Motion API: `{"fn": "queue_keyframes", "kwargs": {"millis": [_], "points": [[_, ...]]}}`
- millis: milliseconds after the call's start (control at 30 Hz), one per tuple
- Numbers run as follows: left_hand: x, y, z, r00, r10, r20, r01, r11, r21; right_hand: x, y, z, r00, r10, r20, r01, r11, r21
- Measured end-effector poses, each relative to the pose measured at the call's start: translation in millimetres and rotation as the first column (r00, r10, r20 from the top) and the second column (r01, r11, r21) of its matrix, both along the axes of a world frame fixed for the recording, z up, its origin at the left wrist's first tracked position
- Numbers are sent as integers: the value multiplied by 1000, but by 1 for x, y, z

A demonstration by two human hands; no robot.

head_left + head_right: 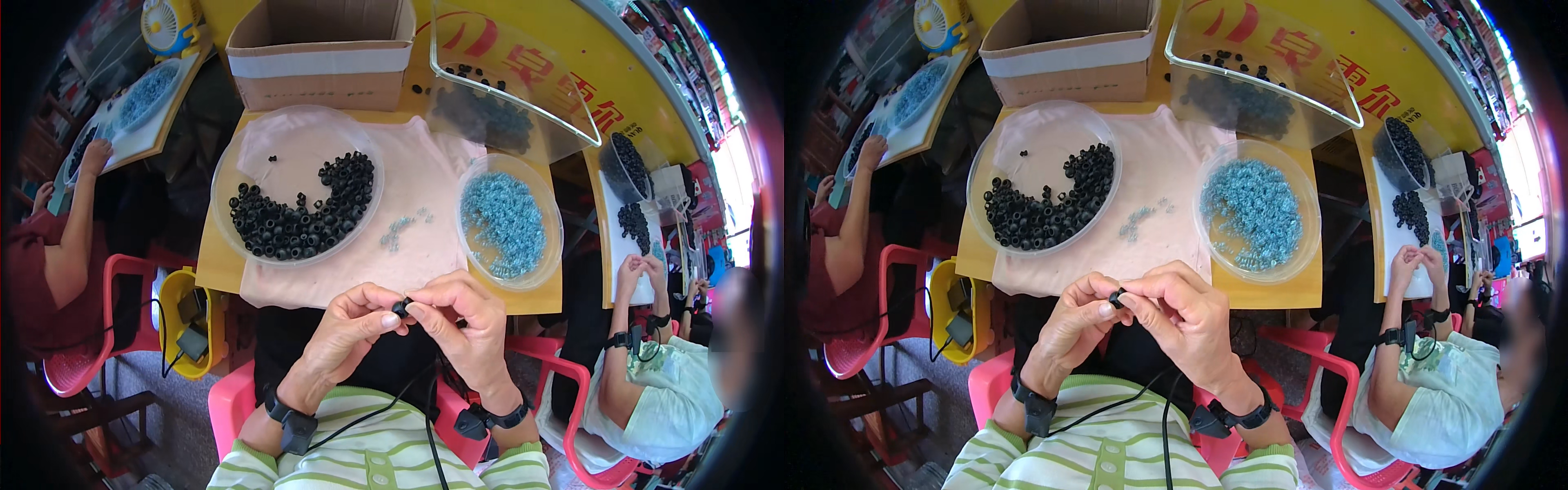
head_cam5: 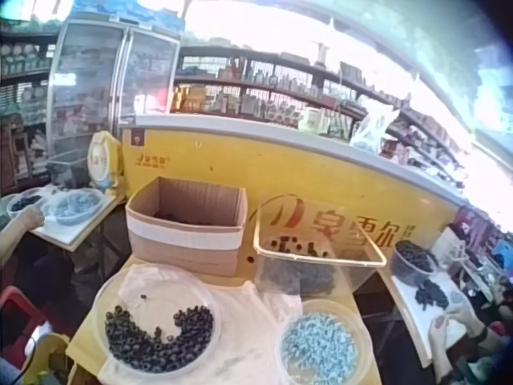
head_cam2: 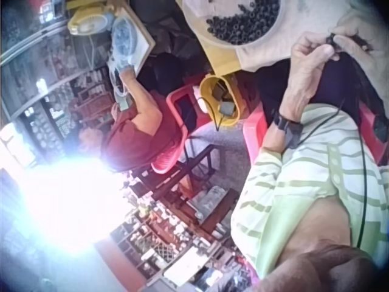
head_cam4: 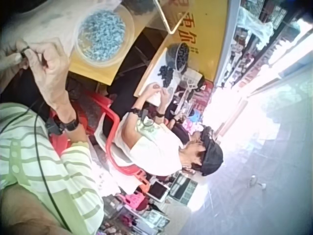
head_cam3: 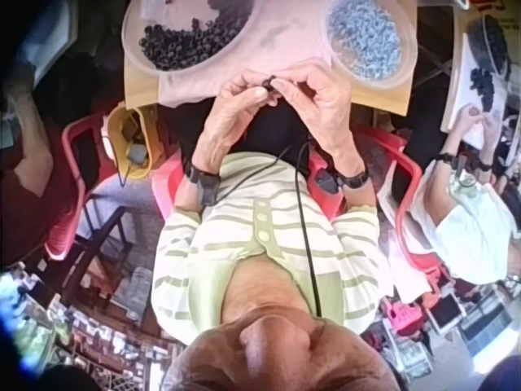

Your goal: Manually assembling small plastic components by inserting blue beads into black circular bases on a production table.

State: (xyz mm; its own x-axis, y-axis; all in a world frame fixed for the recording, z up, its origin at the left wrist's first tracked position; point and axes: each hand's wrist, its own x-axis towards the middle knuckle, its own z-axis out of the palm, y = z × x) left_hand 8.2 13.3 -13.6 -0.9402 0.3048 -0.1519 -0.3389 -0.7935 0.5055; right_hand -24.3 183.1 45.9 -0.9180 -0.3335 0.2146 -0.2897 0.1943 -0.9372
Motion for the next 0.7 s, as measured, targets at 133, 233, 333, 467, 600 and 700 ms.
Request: {"fn": "queue_keyframes", "kwargs": {"millis": [133,233,333,467,600,700], "points": [[2,1,1,997,-41,70,33,994,108,2,-1,2,953,19,-303,39,983,182],[1,-1,8,988,-133,83,116,976,182,-1,-2,1,901,37,-433,69,971,228],[1,-2,9,971,-212,112,179,951,253,-2,0,0,849,81,-522,75,959,272],[2,1,4,964,-196,180,152,960,233,-5,4,-2,802,133,-582,38,962,272],[-7,6,9,967,-191,166,148,959,241,-8,7,-2,796,151,-586,42,952,302],[-18,9,19,987,-76,142,65,994,85,-21,4,5,776,92,-625,105,957,272]]}}
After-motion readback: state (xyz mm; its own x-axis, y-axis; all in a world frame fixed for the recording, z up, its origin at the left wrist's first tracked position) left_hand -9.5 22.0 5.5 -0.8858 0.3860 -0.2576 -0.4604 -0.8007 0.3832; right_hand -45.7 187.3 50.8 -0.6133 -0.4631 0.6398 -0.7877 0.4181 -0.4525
